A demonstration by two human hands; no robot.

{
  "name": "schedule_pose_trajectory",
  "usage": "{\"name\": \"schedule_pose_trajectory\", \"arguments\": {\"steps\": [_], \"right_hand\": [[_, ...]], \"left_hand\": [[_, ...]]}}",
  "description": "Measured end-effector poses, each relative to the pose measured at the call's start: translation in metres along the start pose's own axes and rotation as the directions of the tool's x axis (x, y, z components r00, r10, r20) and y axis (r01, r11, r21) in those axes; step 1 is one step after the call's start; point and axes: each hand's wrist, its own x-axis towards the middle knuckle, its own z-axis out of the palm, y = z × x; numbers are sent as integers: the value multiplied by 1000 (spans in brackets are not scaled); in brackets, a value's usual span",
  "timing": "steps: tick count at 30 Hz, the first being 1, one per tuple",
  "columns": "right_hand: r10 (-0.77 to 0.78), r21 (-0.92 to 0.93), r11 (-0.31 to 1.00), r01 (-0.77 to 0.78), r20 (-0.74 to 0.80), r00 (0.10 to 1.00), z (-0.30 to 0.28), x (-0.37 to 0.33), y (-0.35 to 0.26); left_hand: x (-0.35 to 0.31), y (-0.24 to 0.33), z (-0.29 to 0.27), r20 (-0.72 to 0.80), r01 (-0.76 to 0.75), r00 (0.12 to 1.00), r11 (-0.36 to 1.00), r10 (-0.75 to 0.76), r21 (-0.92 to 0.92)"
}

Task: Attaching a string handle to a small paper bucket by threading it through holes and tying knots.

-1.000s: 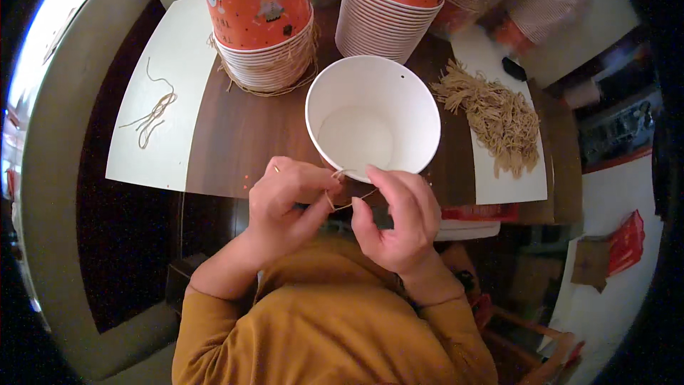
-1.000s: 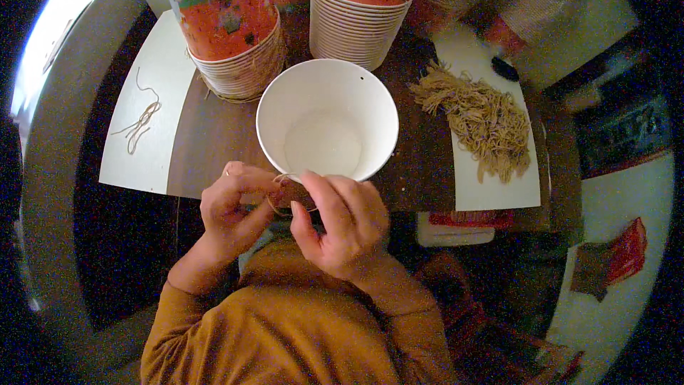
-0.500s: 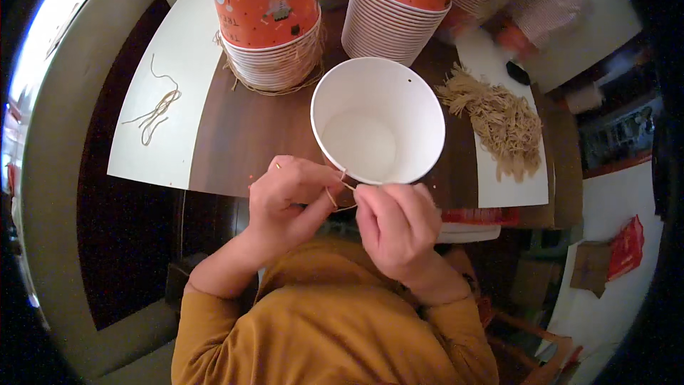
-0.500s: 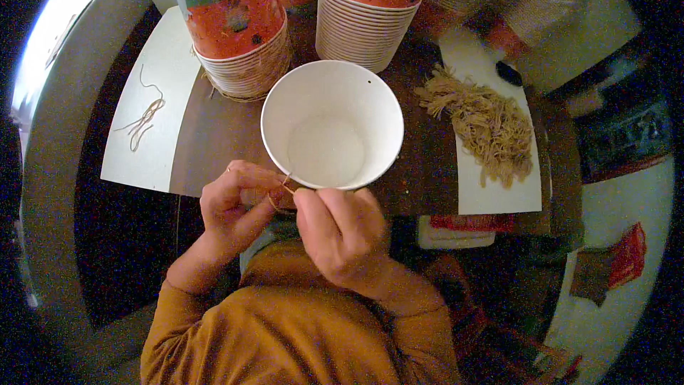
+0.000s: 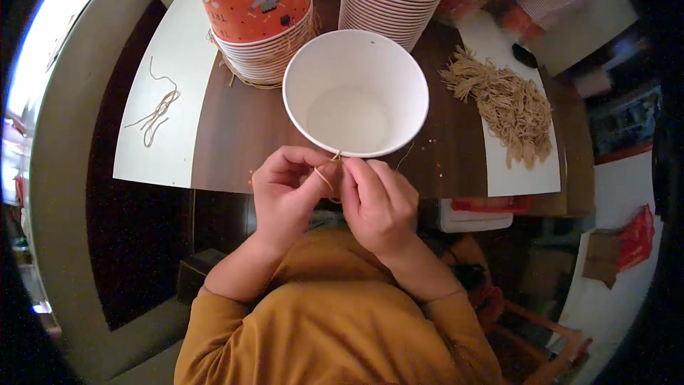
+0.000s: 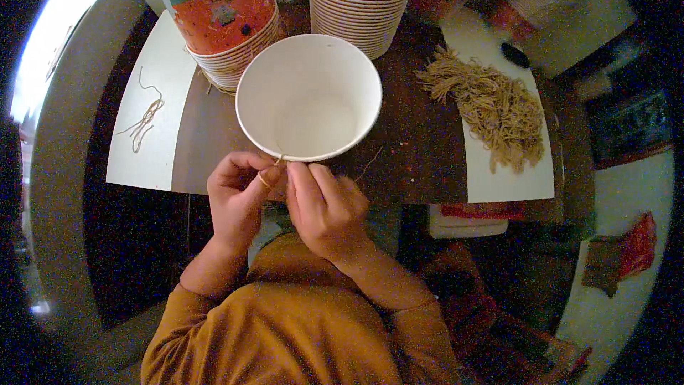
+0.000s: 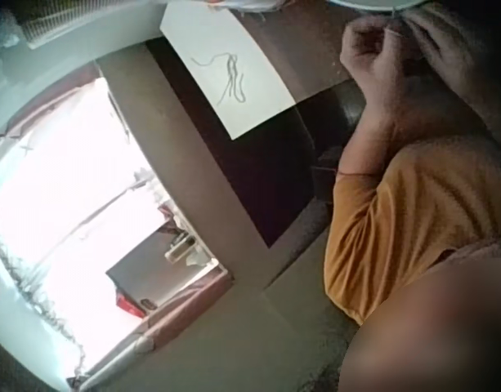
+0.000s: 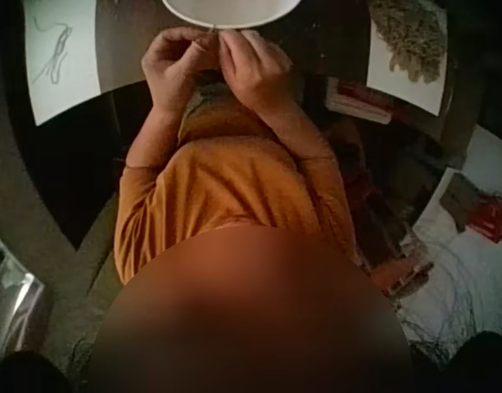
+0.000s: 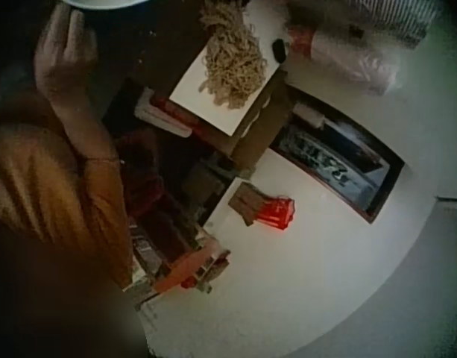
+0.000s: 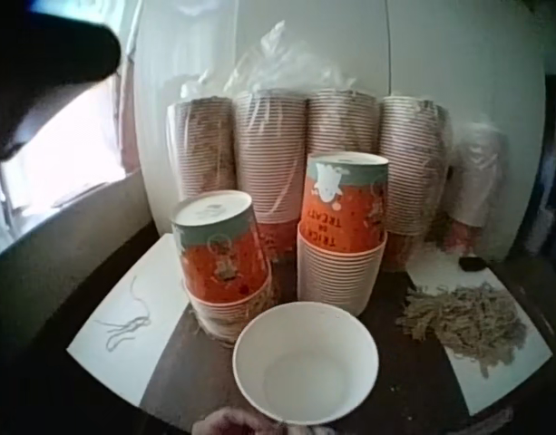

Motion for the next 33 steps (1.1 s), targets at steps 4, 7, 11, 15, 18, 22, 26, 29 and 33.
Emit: {"name": "schedule_pose_trajectory", "arguments": {"steps": [4,7,11,15,18,22,26,29,33], "right_hand": [[44,58,997,-43,-20,999,7,1,-2],[293,462,819,-341,174,940,7,9,-5],[354,672,614,-413,233,906,14,9,-5],[464,775,54,-629,539,703,19,8,-9],[468,734,-180,-655,649,599,23,8,-6],[414,698,-372,-611,714,564,22,12,-6],[357,651,-434,-622,759,545,23,12,-1],[416,629,-478,-613,776,474,22,19,-6],[347,622,-441,-647,783,516,26,13,1]], "left_hand": [[0,-4,-2,-34,-14,999,998,12,-61],[2,-5,-5,-35,-4,999,997,2,-78],[4,-4,-10,-38,-6,999,997,3,-74],[0,-5,-14,-52,-59,997,998,59,12],[0,-5,-12,-54,-146,986,974,157,172],[-1,-4,-15,-32,-292,938,837,345,462],[5,-4,-22,138,-456,870,665,474,592],[8,-1,-23,244,-570,789,521,564,635],[7,1,-21,281,-586,743,387,607,712]]}}
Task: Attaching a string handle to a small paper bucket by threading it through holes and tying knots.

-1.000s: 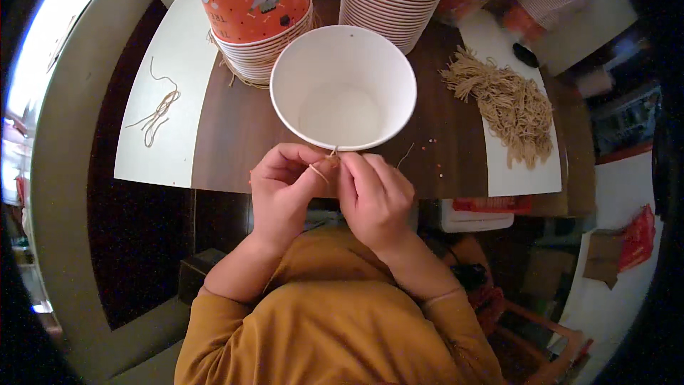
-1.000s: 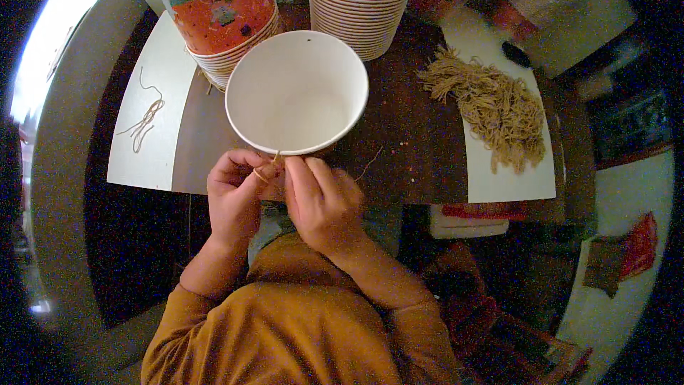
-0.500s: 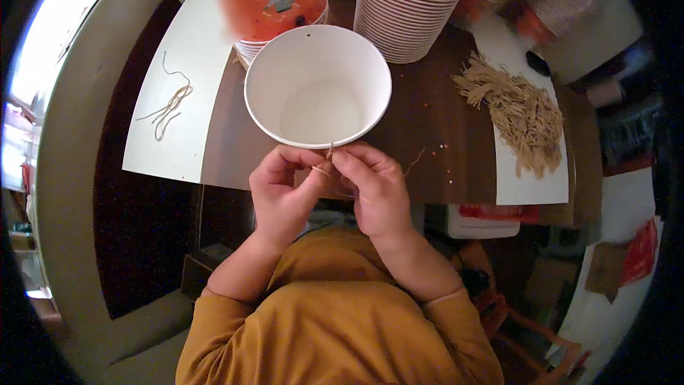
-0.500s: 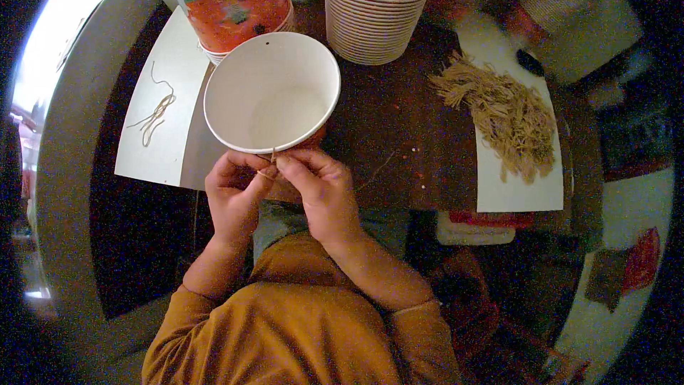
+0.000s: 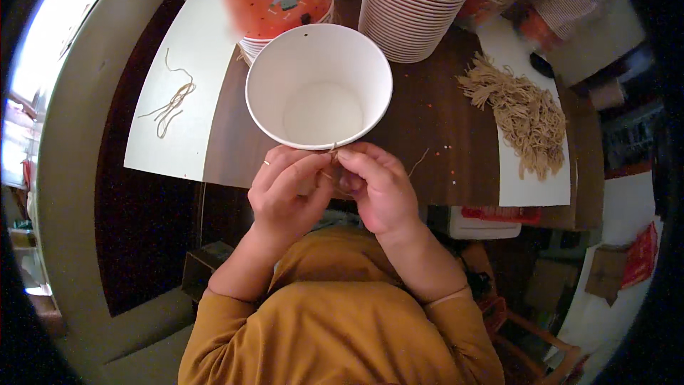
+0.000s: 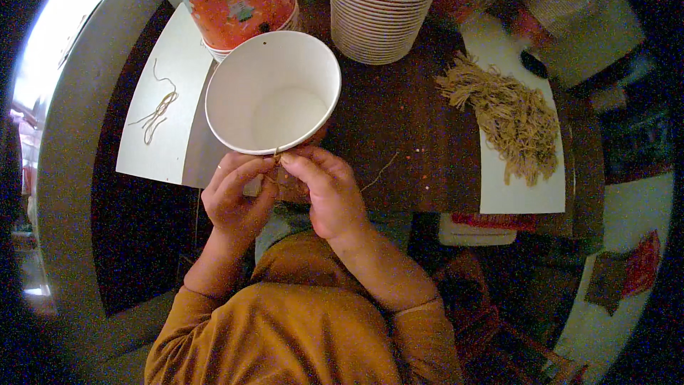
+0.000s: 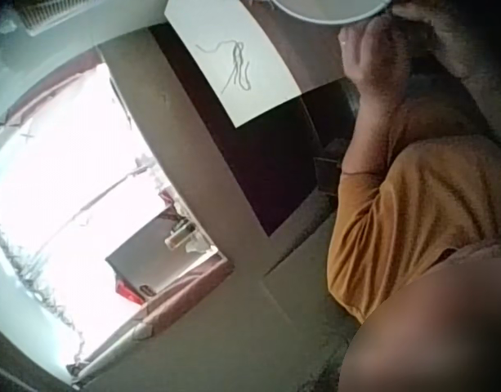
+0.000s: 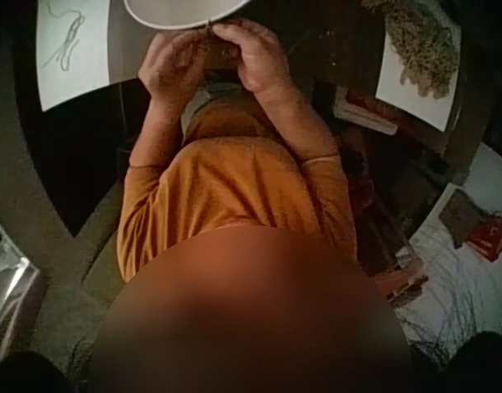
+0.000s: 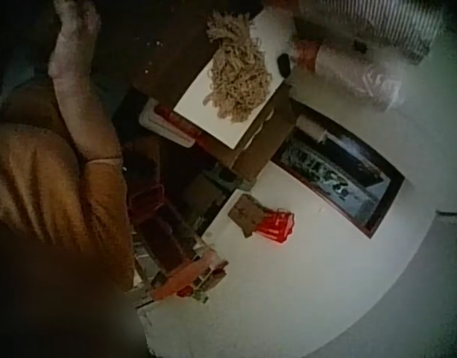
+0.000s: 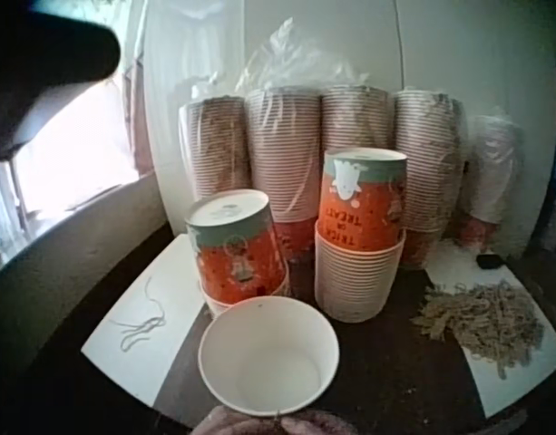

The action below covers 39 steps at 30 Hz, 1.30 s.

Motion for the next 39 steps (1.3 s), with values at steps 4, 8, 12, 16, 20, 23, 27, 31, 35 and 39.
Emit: {"name": "schedule_pose_trajectory", "arguments": {"steps": [4,8,12,16,20,23,27,31,35,39], "right_hand": [[-64,-127,990,58,-43,997,6,-2,3],[-168,-253,956,148,-60,984,7,-2,9],[-274,-285,928,240,-85,958,9,-1,12],[-347,-389,872,298,-60,936,7,0,14],[-333,-423,864,272,-74,940,9,-1,14],[-417,-507,793,338,-46,908,10,0,15],[-475,-611,705,361,-29,880,12,-1,12],[-533,-655,635,410,13,846,10,2,14],[-503,-624,678,388,-8,865,11,1,13],[-535,-669,600,439,72,842,8,1,11]], "left_hand": [[1,-2,0,-29,-108,993,991,111,85],[-1,-3,3,-46,-148,986,975,158,168],[-1,-1,2,-40,-124,990,971,135,203],[2,5,-5,40,134,990,990,-136,37],[3,4,-7,64,176,983,984,-175,-16],[2,2,-5,40,172,984,985,-172,3],[2,1,-1,0,34,999,985,-35,170],[5,-1,3,-29,-57,997,967,66,248],[6,0,-3,27,141,989,986,-144,90],[5,1,-10,167,483,875,847,-455,-223]]}}
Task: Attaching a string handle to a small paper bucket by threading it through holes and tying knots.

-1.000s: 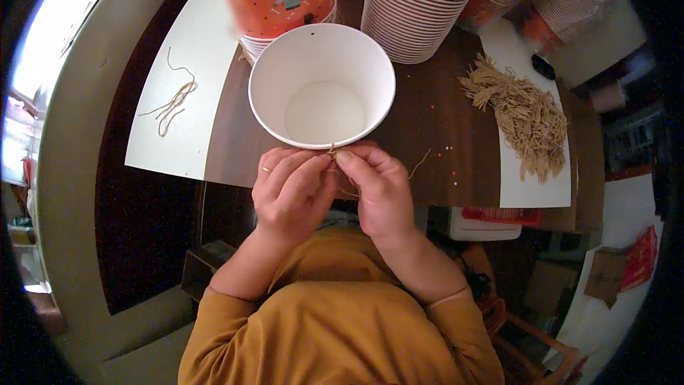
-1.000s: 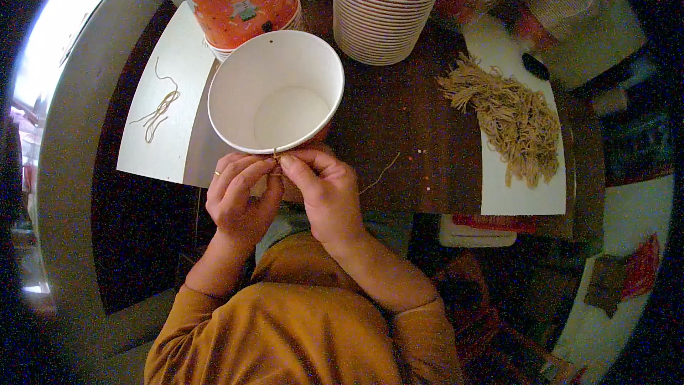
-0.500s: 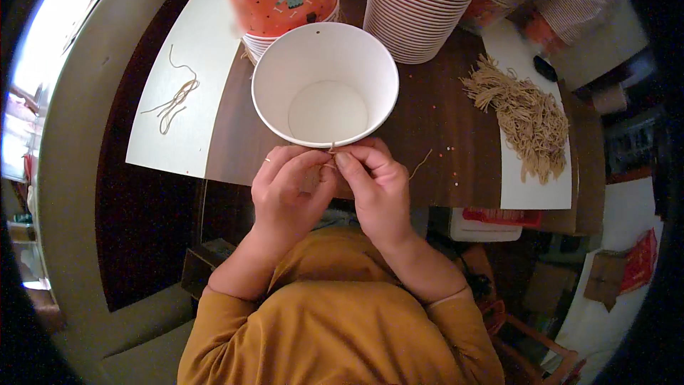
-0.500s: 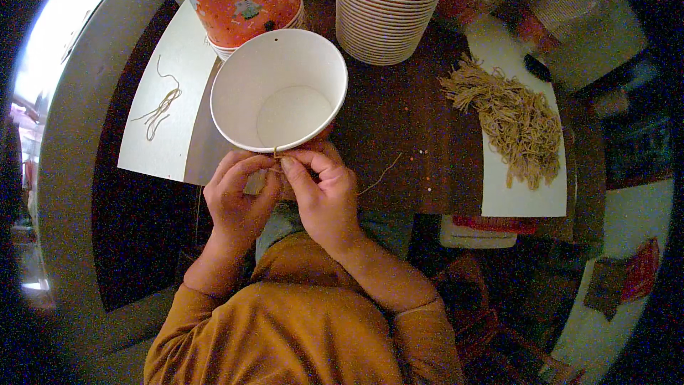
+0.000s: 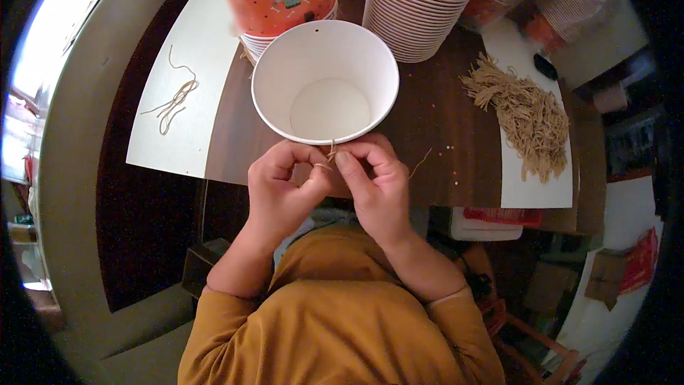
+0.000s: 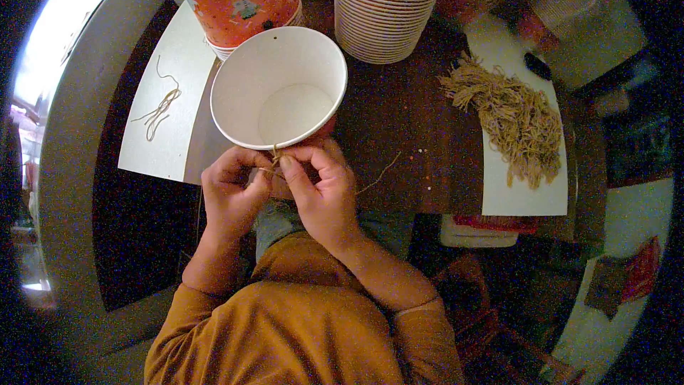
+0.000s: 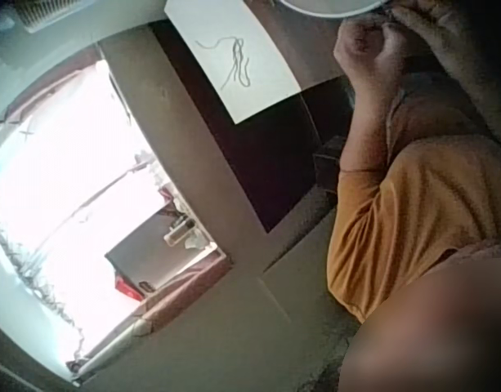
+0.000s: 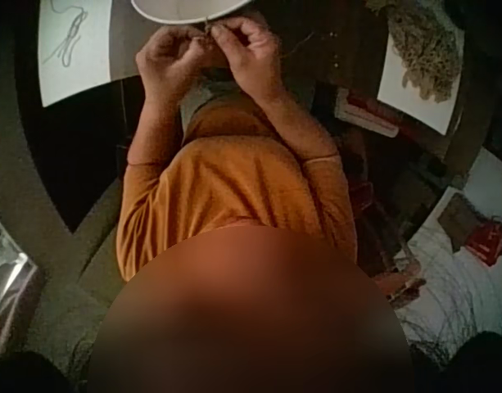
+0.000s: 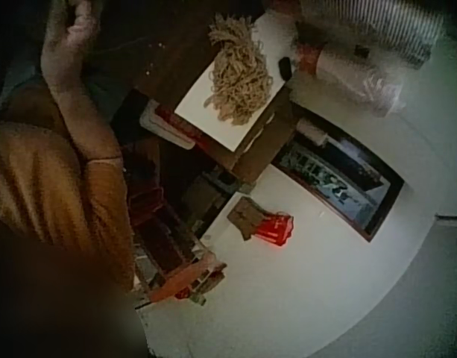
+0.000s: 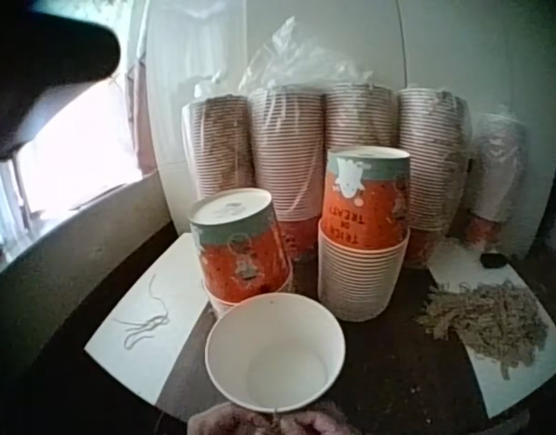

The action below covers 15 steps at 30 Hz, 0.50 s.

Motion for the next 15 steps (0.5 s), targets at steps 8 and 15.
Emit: {"name": "schedule_pose_trajectory", "arguments": {"steps": [8,15], "right_hand": [[433,469,721,-510,270,860,-5,10,-7],[492,577,616,-537,251,834,-5,14,-15]], "left_hand": [[0,3,-3,104,182,981,956,-162,-228],[-5,3,-10,154,121,981,992,-115,-34]]}}
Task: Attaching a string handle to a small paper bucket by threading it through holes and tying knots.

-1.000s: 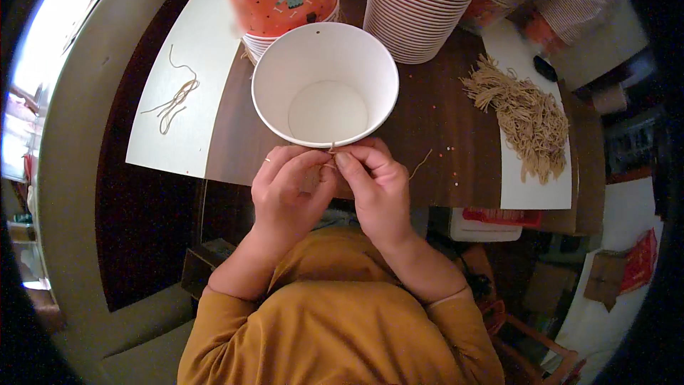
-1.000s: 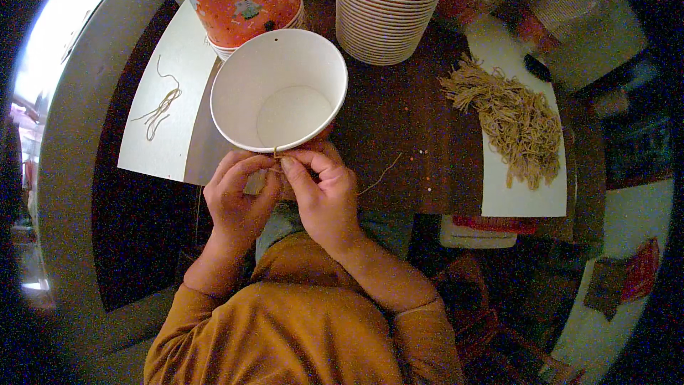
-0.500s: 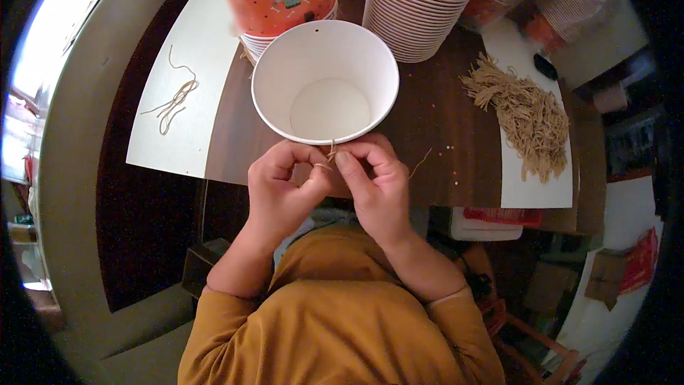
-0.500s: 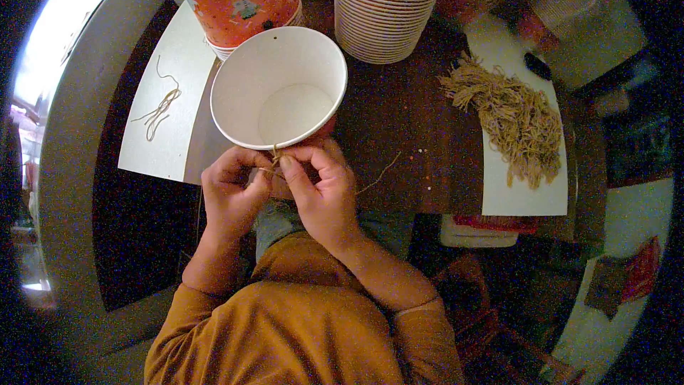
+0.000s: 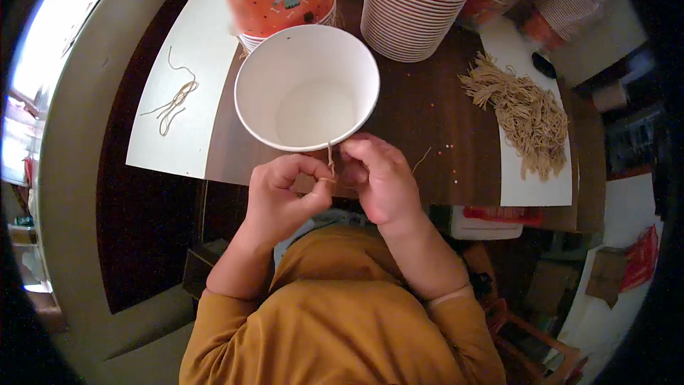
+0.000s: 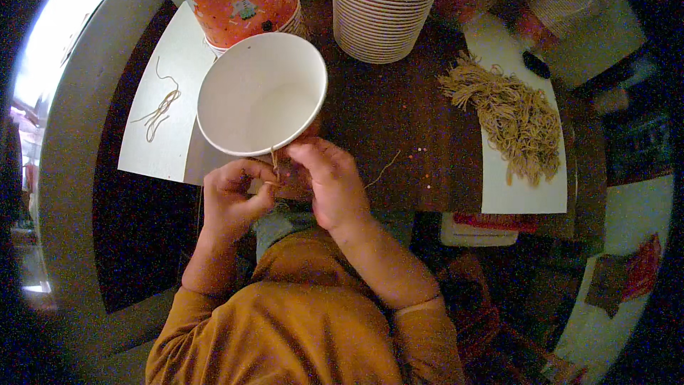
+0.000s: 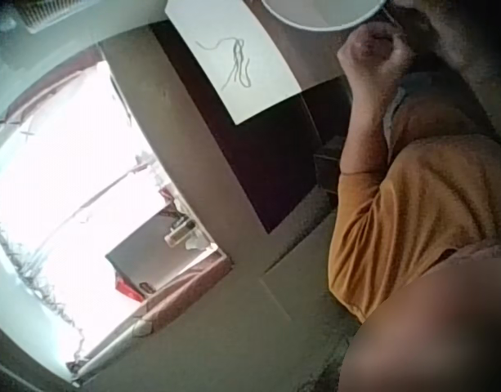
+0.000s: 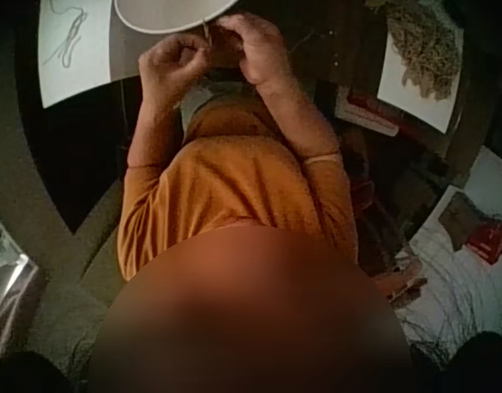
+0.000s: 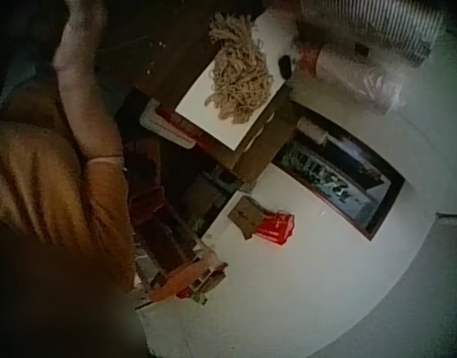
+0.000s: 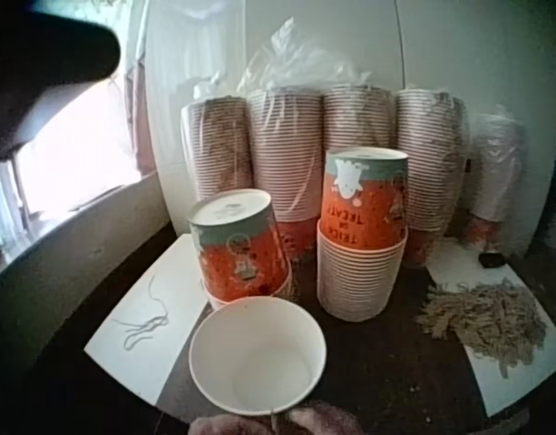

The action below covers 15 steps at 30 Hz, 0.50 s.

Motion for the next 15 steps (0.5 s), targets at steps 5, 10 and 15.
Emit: {"name": "schedule_pose_trajectory", "arguments": {"steps": [5,10,15], "right_hand": [[-31,-146,989,35,24,999,-3,-1,-4],[44,-147,989,-29,95,995,-3,1,4],[76,-75,995,-63,184,980,-3,3,2]], "left_hand": [[1,0,-3,2,-47,999,998,47,40],[1,-1,-6,-10,-109,994,992,110,66],[0,-2,-5,-12,-122,992,989,124,85]]}}
